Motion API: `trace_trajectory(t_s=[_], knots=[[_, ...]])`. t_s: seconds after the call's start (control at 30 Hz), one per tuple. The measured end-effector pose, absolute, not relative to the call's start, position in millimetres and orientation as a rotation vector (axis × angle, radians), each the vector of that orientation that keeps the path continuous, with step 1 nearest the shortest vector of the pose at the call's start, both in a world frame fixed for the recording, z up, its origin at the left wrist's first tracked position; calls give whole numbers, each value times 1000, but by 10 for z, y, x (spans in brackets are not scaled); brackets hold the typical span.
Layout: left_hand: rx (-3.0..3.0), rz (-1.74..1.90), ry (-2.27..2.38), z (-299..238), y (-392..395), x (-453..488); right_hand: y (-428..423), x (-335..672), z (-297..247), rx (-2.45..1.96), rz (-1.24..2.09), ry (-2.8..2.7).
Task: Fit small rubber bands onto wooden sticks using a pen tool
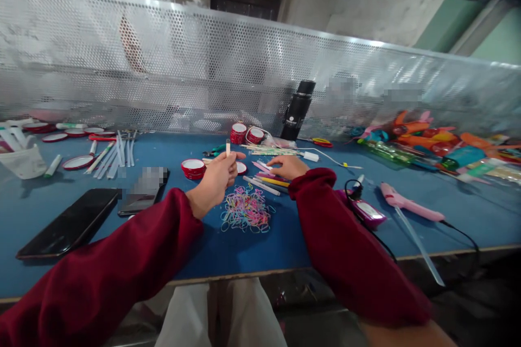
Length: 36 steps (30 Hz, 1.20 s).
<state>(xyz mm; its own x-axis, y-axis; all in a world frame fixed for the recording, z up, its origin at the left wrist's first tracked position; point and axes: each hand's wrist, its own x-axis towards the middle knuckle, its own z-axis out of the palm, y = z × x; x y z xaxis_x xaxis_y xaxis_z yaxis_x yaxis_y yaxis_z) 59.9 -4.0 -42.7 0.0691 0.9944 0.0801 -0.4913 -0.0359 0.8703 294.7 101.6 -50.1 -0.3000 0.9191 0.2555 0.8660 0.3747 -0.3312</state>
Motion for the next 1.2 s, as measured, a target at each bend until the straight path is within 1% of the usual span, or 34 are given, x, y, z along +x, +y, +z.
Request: trace_trajectory(t_s=[0.1,0.27,0.47,0.57,0.67,0.77,0.8,0.9,0.97,1.07,1.2], knots=[[924,1384,730,-438,-47,606,978,2933,-486,-1501,82,-2285],[914,1401,721,-463,-28,608,908,2865,-536,-1606,152,-2392],[930,1410,812,-462,-11,597,898,2776,-616,-1598,-22,-2312],[956,1375,824,-461,-11,583,974,2814,-670,-1619,-12,-2289],[974,1367,803,-464,-13,574,1046,2849,-724,-1529,101,-2262],[949,1397,799,-454,-17,576,1013,2784,-696,-1269,243,-2182],[938,1408,805,-447,-19,579,968,2733,-662,-1179,331,-2148],[924,1434,816,-423,-23,595,758,2537,-530,-874,758,-2093],[928,1443,818,-408,-25,605,606,2419,-458,-720,933,-2089],[961,1471,824,-394,-16,604,460,2321,-409,-708,1098,-2102],[984,1574,849,-405,49,551,416,2323,-380,-805,1165,-2023]])
